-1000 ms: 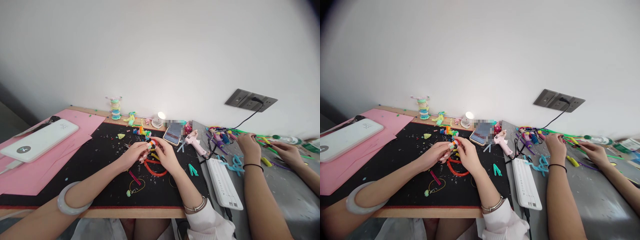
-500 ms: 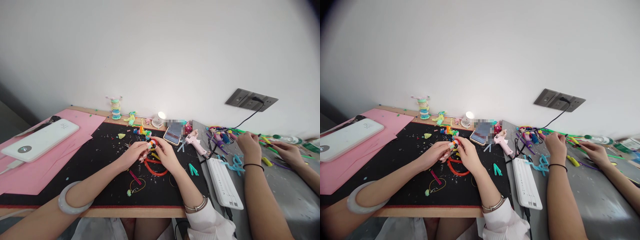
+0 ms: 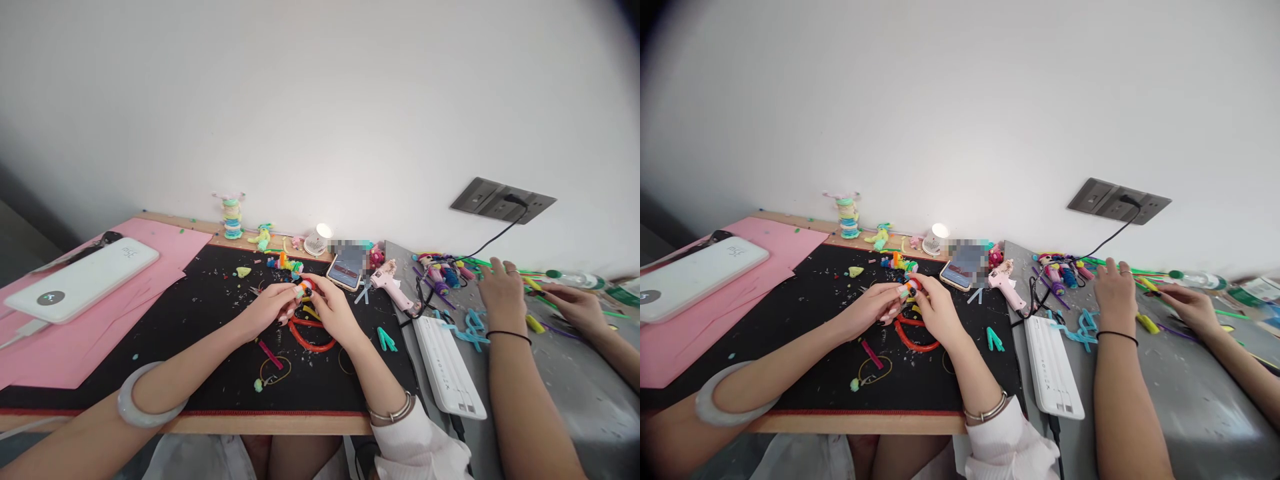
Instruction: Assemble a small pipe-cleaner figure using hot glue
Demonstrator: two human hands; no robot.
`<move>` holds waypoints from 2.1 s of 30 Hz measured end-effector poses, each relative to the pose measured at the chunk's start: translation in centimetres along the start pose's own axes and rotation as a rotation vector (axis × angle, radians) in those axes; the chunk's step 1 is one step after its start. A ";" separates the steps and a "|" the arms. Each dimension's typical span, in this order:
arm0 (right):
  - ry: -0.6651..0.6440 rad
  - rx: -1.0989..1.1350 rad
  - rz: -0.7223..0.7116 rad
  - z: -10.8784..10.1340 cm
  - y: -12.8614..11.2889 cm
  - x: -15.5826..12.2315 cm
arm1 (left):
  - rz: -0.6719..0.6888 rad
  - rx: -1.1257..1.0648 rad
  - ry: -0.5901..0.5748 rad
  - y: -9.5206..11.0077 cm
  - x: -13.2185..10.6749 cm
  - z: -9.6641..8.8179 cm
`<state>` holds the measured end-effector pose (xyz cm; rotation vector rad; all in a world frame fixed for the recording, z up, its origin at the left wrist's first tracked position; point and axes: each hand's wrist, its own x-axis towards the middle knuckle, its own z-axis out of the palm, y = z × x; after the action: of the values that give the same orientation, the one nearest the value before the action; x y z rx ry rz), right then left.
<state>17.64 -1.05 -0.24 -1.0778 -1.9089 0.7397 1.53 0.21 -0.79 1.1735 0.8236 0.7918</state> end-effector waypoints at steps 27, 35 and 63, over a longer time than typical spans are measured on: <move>0.013 -0.011 0.005 -0.1 0.1 -0.1 | -0.007 0.079 0.004 0.2 -0.1 0.1; 0.013 -0.006 0.014 0.0 0.3 -0.1 | -0.004 0.087 -0.003 0.2 0.0 0.0; 0.029 -0.018 0.015 0.1 0.6 -0.1 | -0.016 0.104 -0.002 0.2 0.0 0.0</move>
<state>17.87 -0.86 -0.81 -1.1090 -1.8882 0.7129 1.54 0.26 -0.62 1.2583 0.8798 0.7417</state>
